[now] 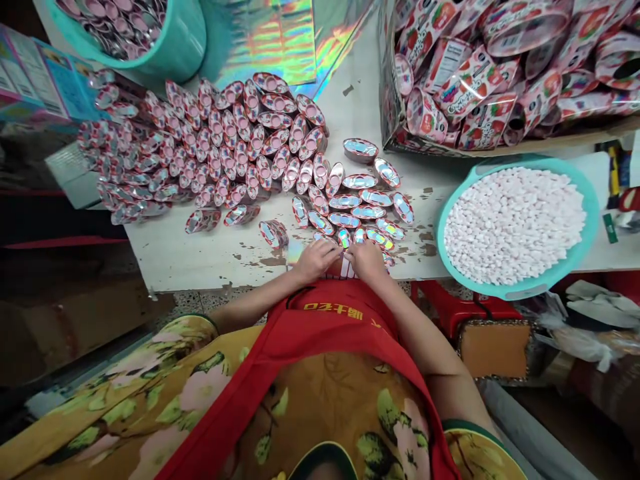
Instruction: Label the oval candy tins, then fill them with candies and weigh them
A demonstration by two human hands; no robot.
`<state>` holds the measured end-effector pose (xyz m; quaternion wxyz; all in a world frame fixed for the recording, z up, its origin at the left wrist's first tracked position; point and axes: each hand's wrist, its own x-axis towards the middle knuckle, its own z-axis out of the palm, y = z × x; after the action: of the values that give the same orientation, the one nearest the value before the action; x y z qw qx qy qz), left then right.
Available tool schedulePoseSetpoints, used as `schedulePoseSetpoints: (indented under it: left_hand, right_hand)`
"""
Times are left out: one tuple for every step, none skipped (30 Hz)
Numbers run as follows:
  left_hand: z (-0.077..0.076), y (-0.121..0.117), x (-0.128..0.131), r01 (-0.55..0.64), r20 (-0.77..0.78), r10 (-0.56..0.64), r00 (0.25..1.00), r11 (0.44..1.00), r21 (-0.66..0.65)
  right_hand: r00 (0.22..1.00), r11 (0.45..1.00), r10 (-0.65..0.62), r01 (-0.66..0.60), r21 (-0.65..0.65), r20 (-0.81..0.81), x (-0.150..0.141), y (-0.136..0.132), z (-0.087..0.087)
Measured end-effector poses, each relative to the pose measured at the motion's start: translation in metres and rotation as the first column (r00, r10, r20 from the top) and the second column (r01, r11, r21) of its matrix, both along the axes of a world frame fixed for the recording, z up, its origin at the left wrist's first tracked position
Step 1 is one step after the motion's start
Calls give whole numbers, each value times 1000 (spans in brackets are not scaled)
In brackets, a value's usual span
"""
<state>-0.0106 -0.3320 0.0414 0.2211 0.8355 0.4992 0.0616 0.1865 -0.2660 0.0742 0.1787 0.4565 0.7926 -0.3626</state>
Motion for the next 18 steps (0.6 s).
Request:
schedulePoseSetpoints:
  left_hand:
    - [-4, -8, 2, 15, -25, -14, 1000, 1000, 26]
    - [-8, -13, 2, 27, -37, -25, 999, 998, 56]
    - [-11, -16, 2, 35, -37, -32, 999, 996, 87]
    - [-13, -19, 0, 39, -26, -36, 999, 993, 111]
    - [-14, -21, -3, 42, -4, -42, 999, 992, 122]
    - [-15, -23, -5, 52, 30, -55, 998, 992, 115]
    - [-14, -26, -8, 68, 79, -75, 994, 994, 87]
    - [-13, -29, -10, 89, 145, -94, 985, 995, 42]
    - [-10, -32, -11, 104, 226, -97, 969, 994, -17]
    - [-6, -34, -12, 95, 315, -63, 947, 992, -85]
    - [-2, -34, -12, 46, 398, 22, 917, 986, -160]
    - [4, -32, -12, -47, 464, 160, 872, 969, -244]
    - [11, -28, -11, -175, 504, 333, 797, 926, -335]
    - [19, -21, -11, -308, 522, 509, 684, 851, -425]
    - [26, -12, -12, -419, 524, 657, 543, 752, -509]
    - [33, 0, -13, -490, 517, 761, 392, 648, -583]
    - [39, 12, -16, -523, 509, 823, 252, 558, -644]
    - [44, 24, -19, -535, 505, 853, 133, 491, -687]
  right_hand:
    - [1000, 1000, -5, 5, -4, 23, -2, -4, -1]
    - [999, 1000, -15, 15, -2, 40, -4, -4, -2]
    - [998, 1000, -25, 25, 1, 52, -5, -4, -2]
    - [997, 999, -34, 33, 3, 63, -7, -2, -2]
    - [997, 999, -40, 40, 6, 73, -8, -1, -2]
    - [996, 999, -45, 44, 9, 80, -9, 1, -1]
    - [995, 999, -49, 48, 12, 85, -10, 1, -1]
    - [995, 999, -52, 51, 15, 90, -11, 1, -1]
    - [994, 998, -57, 55, 21, 95, -11, 0, -1]
    - [993, 998, -63, 60, 29, 96, -11, -1, -2]
    - [993, 997, -72, 69, 38, 93, -10, -3, -2]
    - [993, 995, -87, 83, 46, 82, -9, -4, -2]
    - [992, 993, -111, 108, 58, 59, -8, -4, -2]
    - [989, 987, -145, 143, 75, 23, -7, -3, -2]
    - [983, 978, -184, 186, 97, -27, -7, -1, -2]
    - [971, 964, -222, 232, 127, -89, -8, 3, -2]
    - [955, 947, -252, 276, 163, -156, -11, 9, -1]
    - [939, 929, -265, 310, 204, -219, -16, 17, -1]
